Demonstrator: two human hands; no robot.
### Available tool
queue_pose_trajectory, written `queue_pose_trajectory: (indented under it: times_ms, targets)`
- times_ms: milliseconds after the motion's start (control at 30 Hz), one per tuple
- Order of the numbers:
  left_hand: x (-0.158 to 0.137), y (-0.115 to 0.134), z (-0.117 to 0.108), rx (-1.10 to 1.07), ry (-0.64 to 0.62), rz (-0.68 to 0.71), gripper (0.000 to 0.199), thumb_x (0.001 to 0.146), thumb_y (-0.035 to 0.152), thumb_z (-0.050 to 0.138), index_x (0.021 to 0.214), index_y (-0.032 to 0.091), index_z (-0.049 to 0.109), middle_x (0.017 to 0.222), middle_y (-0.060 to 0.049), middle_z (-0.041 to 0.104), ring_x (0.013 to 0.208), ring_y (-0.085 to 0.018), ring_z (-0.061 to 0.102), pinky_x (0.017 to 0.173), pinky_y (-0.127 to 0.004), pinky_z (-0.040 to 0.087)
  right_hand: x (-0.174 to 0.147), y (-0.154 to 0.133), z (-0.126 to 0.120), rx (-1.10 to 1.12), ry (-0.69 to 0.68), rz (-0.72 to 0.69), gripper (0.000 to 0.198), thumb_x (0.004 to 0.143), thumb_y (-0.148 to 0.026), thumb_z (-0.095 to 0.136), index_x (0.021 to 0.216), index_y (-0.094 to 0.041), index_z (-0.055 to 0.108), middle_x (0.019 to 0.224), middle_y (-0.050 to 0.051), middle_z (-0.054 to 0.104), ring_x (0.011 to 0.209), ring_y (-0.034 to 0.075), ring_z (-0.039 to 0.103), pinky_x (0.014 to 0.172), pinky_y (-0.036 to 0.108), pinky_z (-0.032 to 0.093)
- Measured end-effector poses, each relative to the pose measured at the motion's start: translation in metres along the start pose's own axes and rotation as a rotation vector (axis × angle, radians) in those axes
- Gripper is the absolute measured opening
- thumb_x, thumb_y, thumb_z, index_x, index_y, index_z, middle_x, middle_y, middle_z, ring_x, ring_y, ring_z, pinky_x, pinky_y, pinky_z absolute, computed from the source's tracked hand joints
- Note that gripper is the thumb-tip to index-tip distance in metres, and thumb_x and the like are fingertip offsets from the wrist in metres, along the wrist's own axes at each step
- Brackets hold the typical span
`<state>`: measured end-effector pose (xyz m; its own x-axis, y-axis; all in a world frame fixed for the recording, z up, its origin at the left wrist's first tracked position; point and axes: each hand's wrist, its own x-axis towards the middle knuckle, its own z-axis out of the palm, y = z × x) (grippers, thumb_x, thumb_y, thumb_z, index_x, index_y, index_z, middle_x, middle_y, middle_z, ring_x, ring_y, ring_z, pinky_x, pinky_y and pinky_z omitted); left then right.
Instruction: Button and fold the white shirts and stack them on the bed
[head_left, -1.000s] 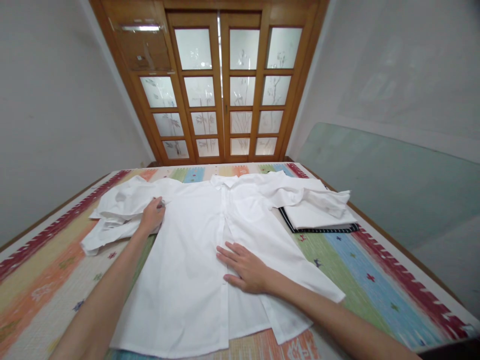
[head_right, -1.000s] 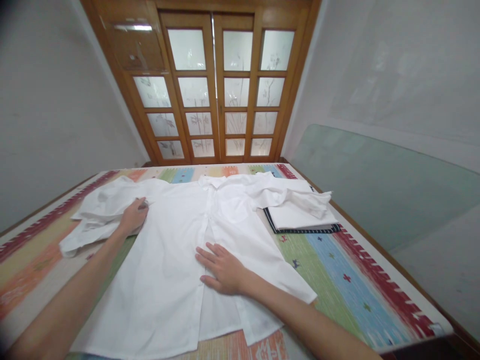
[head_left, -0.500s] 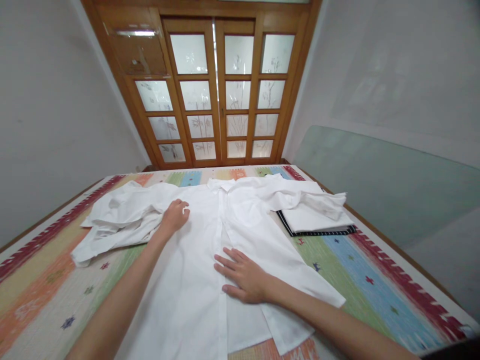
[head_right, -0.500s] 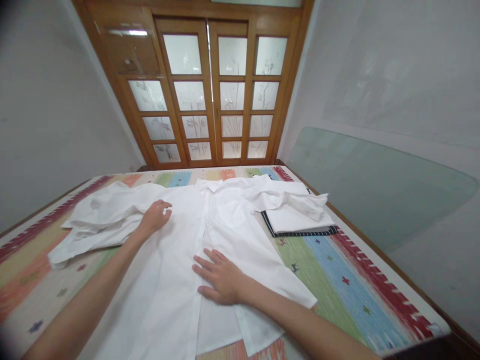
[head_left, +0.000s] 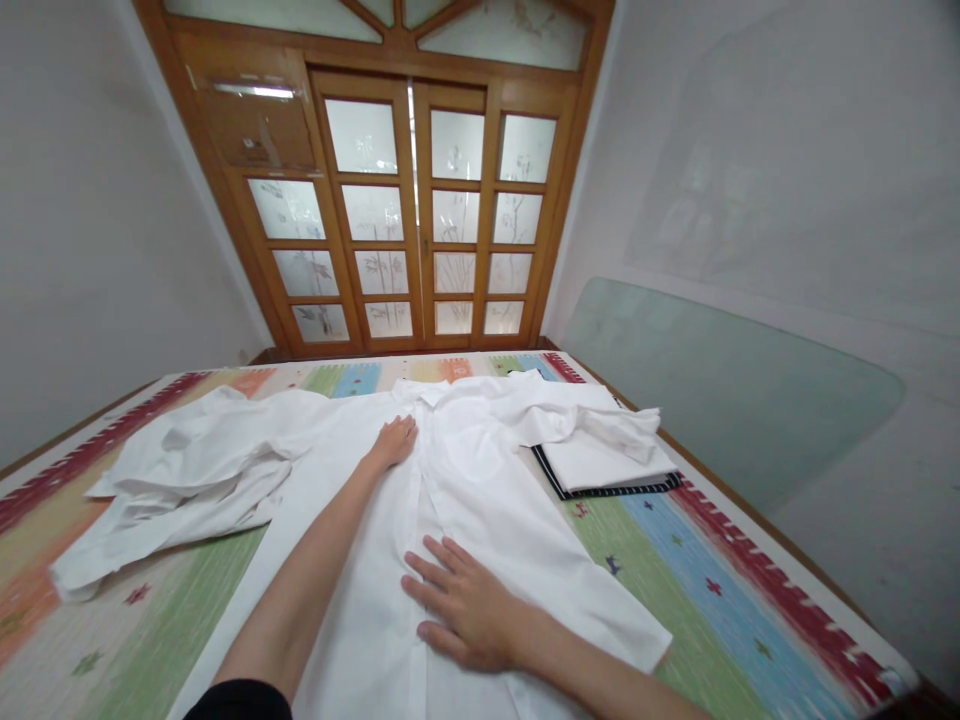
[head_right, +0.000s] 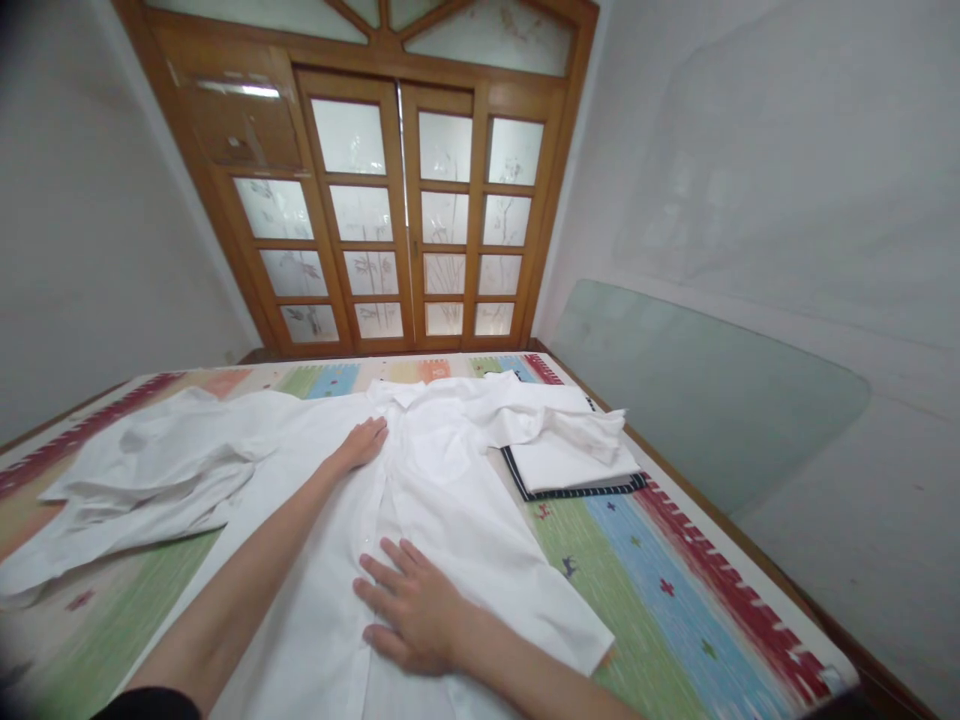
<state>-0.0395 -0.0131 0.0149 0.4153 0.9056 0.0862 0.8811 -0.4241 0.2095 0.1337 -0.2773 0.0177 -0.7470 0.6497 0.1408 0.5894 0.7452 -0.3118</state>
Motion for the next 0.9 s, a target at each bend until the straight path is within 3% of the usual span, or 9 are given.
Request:
queue_pose_trajectory:
  times_ms: [267,433,533,667,767,900]
  targets:
    - [0.039,0.001,0.007,0.040,0.014,-0.073,0.042,0.095,0.031,0.030,0.132,0.017,0.046,0.139,-0.016,0.054,0.135,-0.029,0.041,0.105,-0.049,0.034,-0.001,-0.005,-0.007,-0.003,0.017,0.010,0.055,0.100,-0.042,0.037,0.151,-0.022,0.031,0.157,0.006,0.030,0.148,0.025,0.014,0.119,0.047,0.021]
    - [0.048,-0.002,0.007,0.047,0.119,-0.087,0.040,0.092,0.024,0.033,0.127,0.020,0.053,0.143,-0.013,0.049,0.128,-0.032,0.046,0.100,-0.051,0.040,-0.003,-0.002,-0.003,-0.009,0.015,0.004,0.055,0.100,-0.045,0.037,0.150,-0.023,0.034,0.156,0.006,0.032,0.147,0.026,0.019,0.119,0.046,0.023]
    - [0.058,-0.008,0.003,0.035,0.172,-0.055,0.041,0.090,0.017,0.035,0.125,0.019,0.057,0.146,-0.012,0.044,0.127,-0.029,0.047,0.102,-0.047,0.041,-0.005,0.002,0.007,-0.038,0.024,-0.007,0.054,0.100,-0.047,0.036,0.148,-0.023,0.036,0.156,0.007,0.033,0.145,0.028,0.024,0.117,0.045,0.025]
    - [0.078,-0.018,-0.003,0.013,0.194,0.001,0.048,0.083,0.008,0.040,0.127,0.019,0.057,0.135,-0.009,0.055,0.124,-0.022,0.051,0.106,-0.038,0.040,-0.007,0.008,0.020,-0.132,0.062,-0.037,0.052,0.099,-0.048,0.039,0.143,-0.022,0.043,0.153,0.007,0.038,0.141,0.028,0.031,0.115,0.045,0.031]
    - [0.093,-0.027,-0.009,0.003,0.169,0.018,0.038,0.078,0.006,0.047,0.109,0.015,0.067,0.116,-0.012,0.064,0.110,-0.022,0.060,0.100,-0.034,0.045,-0.008,0.012,0.026,-0.215,0.107,-0.075,0.049,0.099,-0.049,0.036,0.136,-0.020,0.049,0.150,0.008,0.043,0.136,0.029,0.039,0.112,0.044,0.035]
    - [0.107,-0.034,-0.018,-0.007,0.159,0.009,0.025,0.077,0.008,0.051,0.090,0.015,0.072,0.101,-0.012,0.065,0.100,-0.023,0.063,0.093,-0.032,0.049,-0.007,0.017,0.030,-0.259,0.131,-0.100,0.047,0.099,-0.050,0.038,0.130,-0.019,0.053,0.146,0.009,0.048,0.131,0.030,0.045,0.108,0.046,0.039]
